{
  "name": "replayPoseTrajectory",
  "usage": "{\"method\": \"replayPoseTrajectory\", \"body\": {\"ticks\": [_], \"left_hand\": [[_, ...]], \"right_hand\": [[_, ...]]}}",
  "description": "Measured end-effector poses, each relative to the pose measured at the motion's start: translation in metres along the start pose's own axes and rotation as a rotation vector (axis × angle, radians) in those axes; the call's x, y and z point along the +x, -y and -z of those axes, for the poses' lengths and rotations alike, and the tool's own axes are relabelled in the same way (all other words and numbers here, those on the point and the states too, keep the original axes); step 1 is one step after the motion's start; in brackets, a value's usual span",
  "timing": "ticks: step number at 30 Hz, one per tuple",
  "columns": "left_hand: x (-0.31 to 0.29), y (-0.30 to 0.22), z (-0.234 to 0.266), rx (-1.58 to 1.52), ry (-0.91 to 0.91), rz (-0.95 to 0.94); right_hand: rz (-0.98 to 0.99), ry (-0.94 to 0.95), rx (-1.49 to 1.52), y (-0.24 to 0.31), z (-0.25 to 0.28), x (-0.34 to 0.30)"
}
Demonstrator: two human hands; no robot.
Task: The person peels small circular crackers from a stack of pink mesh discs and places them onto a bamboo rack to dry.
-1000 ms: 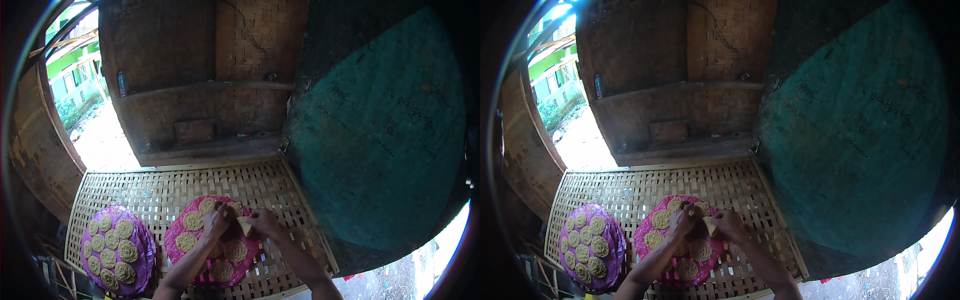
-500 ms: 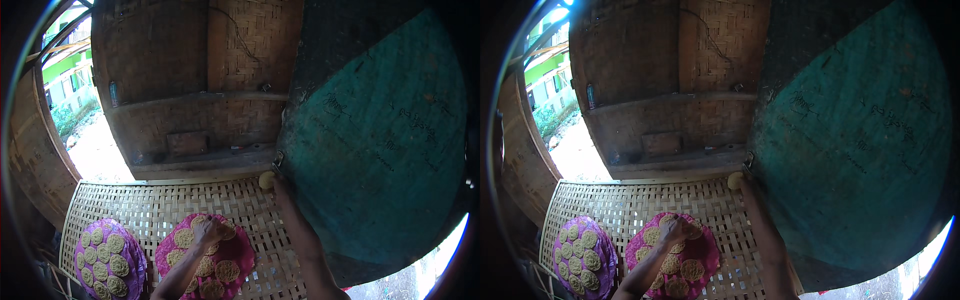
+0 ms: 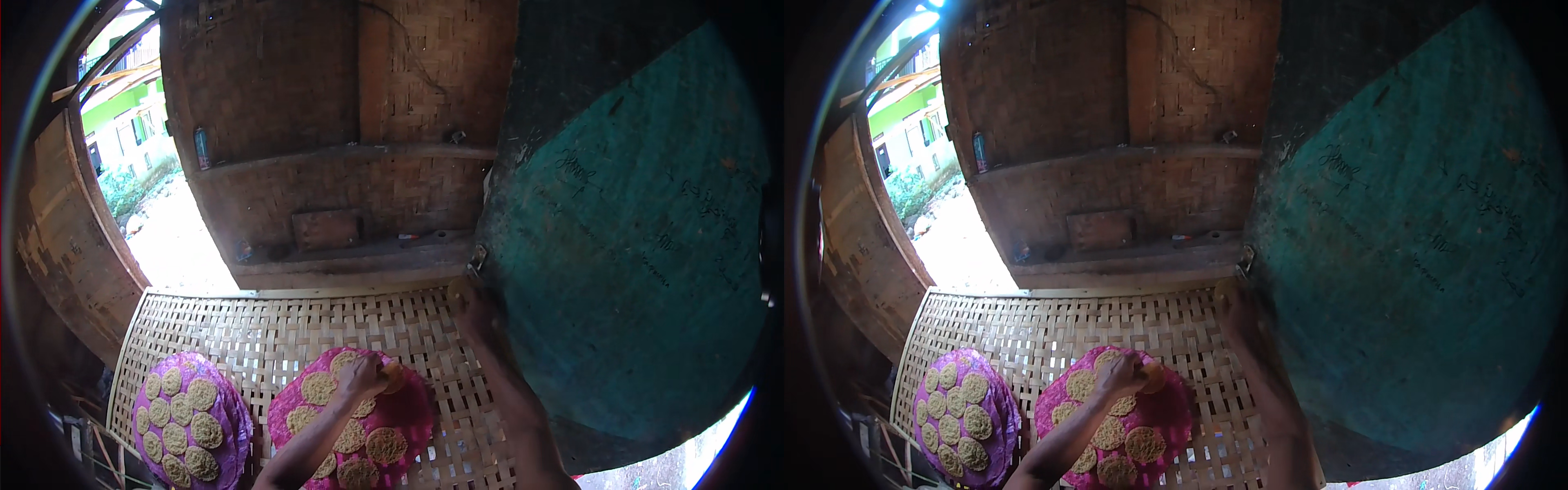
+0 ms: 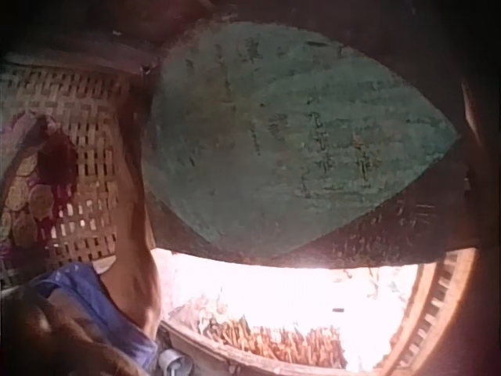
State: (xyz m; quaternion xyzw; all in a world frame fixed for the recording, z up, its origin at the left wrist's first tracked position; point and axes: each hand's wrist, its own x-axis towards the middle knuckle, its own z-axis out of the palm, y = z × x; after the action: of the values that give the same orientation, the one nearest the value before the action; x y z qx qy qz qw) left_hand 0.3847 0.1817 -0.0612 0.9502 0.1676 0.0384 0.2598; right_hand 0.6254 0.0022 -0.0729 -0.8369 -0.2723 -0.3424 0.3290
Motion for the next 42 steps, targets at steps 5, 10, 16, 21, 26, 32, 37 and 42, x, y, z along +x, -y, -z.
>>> {"method": "replayPoseTrajectory", "body": {"ticks": [5, 10, 16, 21, 26, 32, 37, 42], "left_hand": [[0.021, 0.011, -0.016, -0.292, 0.147, 0.14], [0.019, -0.004, -0.009, -0.581, 0.092, 0.235], [0.023, -0.016, -0.015, -1.111, 0.111, 0.403], [0.037, -0.031, -0.02, -1.091, 0.061, 0.33], [0.082, -0.046, -0.028, -0.85, -0.031, 0.081], [0.171, -0.047, -0.077, -1.163, -0.03, 0.158], [0.212, -0.036, -0.093, -0.651, -0.449, 0.027], [0.213, -0.053, -0.077, -0.474, -0.386, -0.005]], "right_hand": [[-0.196, 0.61, 0.591, 0.078, 0.05, -0.067], [0.271, 0.424, 0.391, 0.109, 0.084, -0.091], [0.42, 0.416, 0.215, 0.103, 0.076, -0.106], [-0.355, 0.476, 0.57, 0.073, 0.048, -0.113], [-0.52, 0.525, 0.624, 0.026, 0.022, -0.067], [-0.487, 0.486, 0.522, -0.001, 0.002, -0.014], [-0.446, 0.394, 0.318, 0.011, -0.021, 0.012], [-0.106, 0.248, -0.07, -0.009, -0.038, 0.009]]}}
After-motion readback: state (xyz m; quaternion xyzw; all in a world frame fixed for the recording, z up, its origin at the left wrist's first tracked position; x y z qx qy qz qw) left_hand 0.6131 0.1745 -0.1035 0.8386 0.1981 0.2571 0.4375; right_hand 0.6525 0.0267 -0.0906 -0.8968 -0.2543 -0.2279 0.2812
